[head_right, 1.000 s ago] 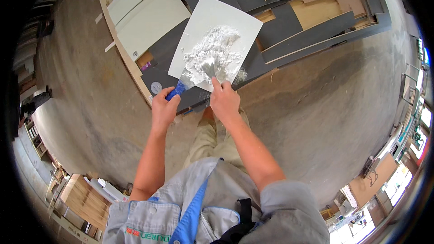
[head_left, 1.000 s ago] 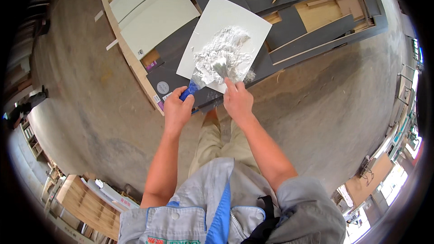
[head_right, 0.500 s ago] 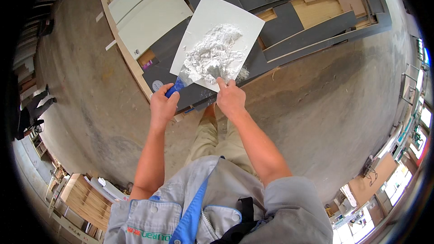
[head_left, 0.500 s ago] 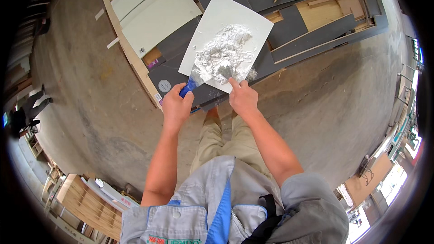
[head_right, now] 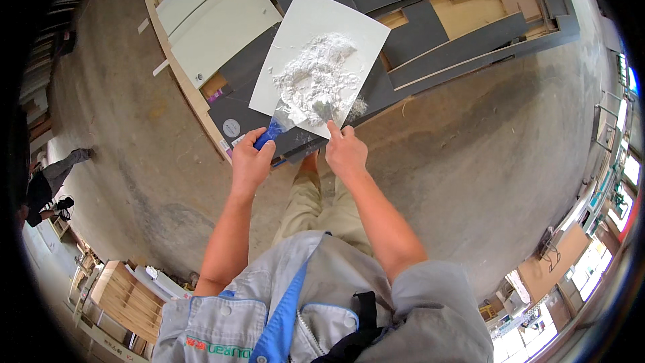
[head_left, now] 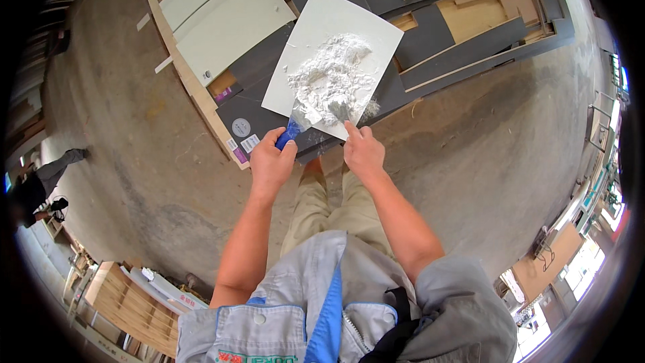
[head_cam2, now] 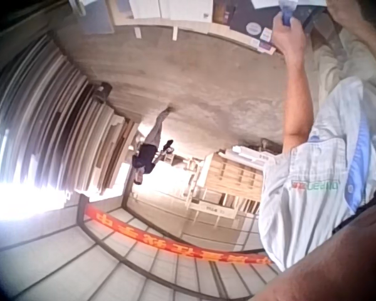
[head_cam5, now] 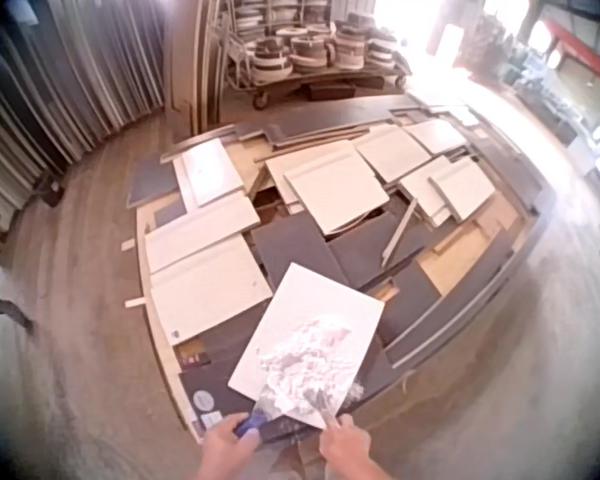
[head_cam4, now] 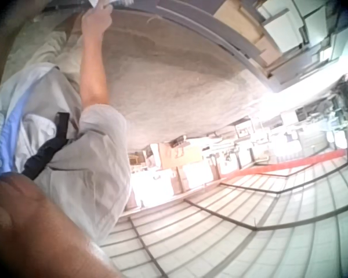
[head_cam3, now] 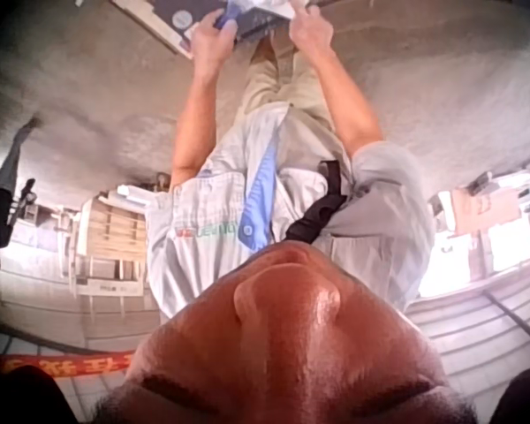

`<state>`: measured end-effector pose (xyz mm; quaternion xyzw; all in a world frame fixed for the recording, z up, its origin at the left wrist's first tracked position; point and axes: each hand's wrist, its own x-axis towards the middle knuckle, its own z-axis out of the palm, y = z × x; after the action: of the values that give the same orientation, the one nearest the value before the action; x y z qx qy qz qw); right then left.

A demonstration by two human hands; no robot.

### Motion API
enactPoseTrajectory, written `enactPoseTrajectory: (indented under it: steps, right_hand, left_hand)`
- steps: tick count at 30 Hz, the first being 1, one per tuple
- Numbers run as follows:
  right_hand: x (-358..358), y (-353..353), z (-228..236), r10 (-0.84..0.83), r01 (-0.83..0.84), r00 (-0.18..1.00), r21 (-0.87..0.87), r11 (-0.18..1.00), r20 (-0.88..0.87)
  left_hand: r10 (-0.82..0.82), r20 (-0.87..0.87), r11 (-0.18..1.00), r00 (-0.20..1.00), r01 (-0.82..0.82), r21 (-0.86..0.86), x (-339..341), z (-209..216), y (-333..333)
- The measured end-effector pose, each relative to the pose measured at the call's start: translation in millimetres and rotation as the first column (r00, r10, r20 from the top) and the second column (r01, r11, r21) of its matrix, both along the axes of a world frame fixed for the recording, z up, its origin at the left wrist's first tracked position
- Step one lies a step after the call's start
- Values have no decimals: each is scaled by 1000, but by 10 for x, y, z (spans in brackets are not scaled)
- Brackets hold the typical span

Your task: The person mixes a white substance using two scrapers on a flat surface, after retrieving the substance from buckets in a workshop.

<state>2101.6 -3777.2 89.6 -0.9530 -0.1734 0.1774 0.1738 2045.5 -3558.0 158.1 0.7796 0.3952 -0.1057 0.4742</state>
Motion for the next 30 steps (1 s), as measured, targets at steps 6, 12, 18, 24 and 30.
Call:
enactPoseTrajectory:
  steps: [6, 12, 18, 24, 30]
  right_hand:
    - [-25, -88, -112, -130, 117, 991, 349, 930, 15]
    - [-287, -372, 77, -271, 850, 418, 268, 453, -867]
    - [-333, -17, -71, -126, 974, 180, 158, 165, -976]
    - [-197, 80, -147, -308, 744, 645, 482, 463, -700]
    - [-186, 170, -285, -204, 238, 969, 311, 920, -138]
  left_hand:
    - [14, 27, 1000, 1000, -14, 9, -21, -109, -14]
    - [-83, -39, 995, 996, 85, 48, -49, 190, 71]
    - [-160, -12, 982, 987, 160, 97, -153, 18, -7]
    - [142, 51, 979, 989, -133, -157, -109, -13, -85]
    - [291, 46, 940, 956, -276, -200, -179, -171, -188]
